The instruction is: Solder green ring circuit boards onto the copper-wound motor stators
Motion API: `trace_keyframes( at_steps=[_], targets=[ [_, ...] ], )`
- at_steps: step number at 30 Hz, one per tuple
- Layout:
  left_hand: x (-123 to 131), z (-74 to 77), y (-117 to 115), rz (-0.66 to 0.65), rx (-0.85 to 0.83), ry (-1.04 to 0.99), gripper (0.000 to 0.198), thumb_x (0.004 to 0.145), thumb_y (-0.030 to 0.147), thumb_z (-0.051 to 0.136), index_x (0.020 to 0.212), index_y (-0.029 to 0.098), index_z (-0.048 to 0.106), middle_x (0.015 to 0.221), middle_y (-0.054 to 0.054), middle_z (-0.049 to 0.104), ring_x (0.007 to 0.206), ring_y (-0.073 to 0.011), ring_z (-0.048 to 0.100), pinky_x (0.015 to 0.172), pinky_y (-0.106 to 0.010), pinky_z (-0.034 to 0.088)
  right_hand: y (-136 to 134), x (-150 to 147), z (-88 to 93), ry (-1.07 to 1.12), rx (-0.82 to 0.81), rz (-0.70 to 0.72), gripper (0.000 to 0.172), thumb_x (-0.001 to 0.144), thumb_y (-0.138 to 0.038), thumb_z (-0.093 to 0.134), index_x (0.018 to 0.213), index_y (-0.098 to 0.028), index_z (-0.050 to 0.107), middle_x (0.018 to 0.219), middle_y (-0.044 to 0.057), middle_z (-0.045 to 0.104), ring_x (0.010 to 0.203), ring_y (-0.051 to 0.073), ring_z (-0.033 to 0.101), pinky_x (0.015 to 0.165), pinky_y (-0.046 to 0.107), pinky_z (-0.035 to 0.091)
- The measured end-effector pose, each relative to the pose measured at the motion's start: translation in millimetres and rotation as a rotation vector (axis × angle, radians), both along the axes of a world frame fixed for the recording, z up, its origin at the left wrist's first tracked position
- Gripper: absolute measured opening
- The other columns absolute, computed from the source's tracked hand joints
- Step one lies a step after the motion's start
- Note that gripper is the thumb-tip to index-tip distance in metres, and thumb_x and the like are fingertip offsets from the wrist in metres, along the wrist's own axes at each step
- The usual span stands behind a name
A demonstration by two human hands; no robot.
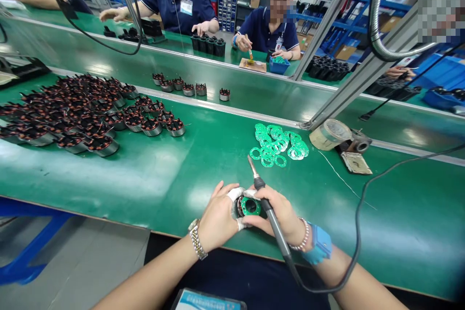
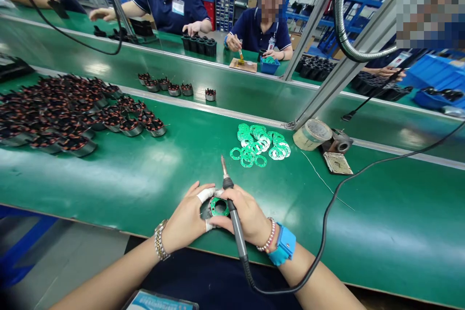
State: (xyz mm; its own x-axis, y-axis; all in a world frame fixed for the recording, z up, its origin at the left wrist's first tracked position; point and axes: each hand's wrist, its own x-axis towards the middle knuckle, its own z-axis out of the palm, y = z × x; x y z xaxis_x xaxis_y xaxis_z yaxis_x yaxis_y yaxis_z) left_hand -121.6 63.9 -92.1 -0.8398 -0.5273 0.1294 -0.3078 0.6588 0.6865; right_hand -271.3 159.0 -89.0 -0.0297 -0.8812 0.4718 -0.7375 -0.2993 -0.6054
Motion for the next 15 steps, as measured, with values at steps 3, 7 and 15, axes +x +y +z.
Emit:
trace_keyframes(
  at_steps=[3, 7, 15],
  targets=[
    [0.3, 0.7, -1.7, -0.014, 0.008, 0.002, 0.049, 0.062, 0.028, 0.069, 0.107, 0.018, 0.052, 0.109, -0.010, 0.062, 0.113, -0.0265, 0.049, 0.105, -0.051, 0.024, 1.3, -2.2, 2.7, 0.002, 0.017, 0.053, 0.039, 0.072, -0.035, 0.067, 0.101, -0.022, 0.045, 0.084, 0.004, 0.060, 0.073, 0.016, 0.061, 0.065, 0.026, 0.051],
    [0.5, 2.5, -3.1, -0.023, 0.025, -0.018, 0.047, 0.061, 0.025, 0.067, 0.106, 0.019, 0.053, 0.111, -0.010, 0.061, 0.114, -0.0261, 0.049, 0.105, -0.051, 0.024, 2.5, -4.4, 6.1, 0.017, 0.033, 0.101, 0.038, 0.074, -0.032, 0.066, 0.104, -0.022, 0.043, 0.090, 0.006, 0.060, 0.078, 0.017, 0.061, 0.069, 0.027, 0.051],
    [-0.5, 4.8, -1.4, -0.010, 0.033, -0.032, 0.044, 0.062, 0.020, 0.063, 0.105, 0.018, 0.054, 0.110, -0.010, 0.061, 0.113, -0.0249, 0.049, 0.106, -0.049, 0.023, 4.0, 2.8, 0.5, 0.039, -0.004, 0.006, 0.034, 0.075, -0.029, 0.064, 0.102, -0.021, 0.044, 0.083, 0.004, 0.058, 0.074, 0.016, 0.058, 0.066, 0.027, 0.050]
  ],
)
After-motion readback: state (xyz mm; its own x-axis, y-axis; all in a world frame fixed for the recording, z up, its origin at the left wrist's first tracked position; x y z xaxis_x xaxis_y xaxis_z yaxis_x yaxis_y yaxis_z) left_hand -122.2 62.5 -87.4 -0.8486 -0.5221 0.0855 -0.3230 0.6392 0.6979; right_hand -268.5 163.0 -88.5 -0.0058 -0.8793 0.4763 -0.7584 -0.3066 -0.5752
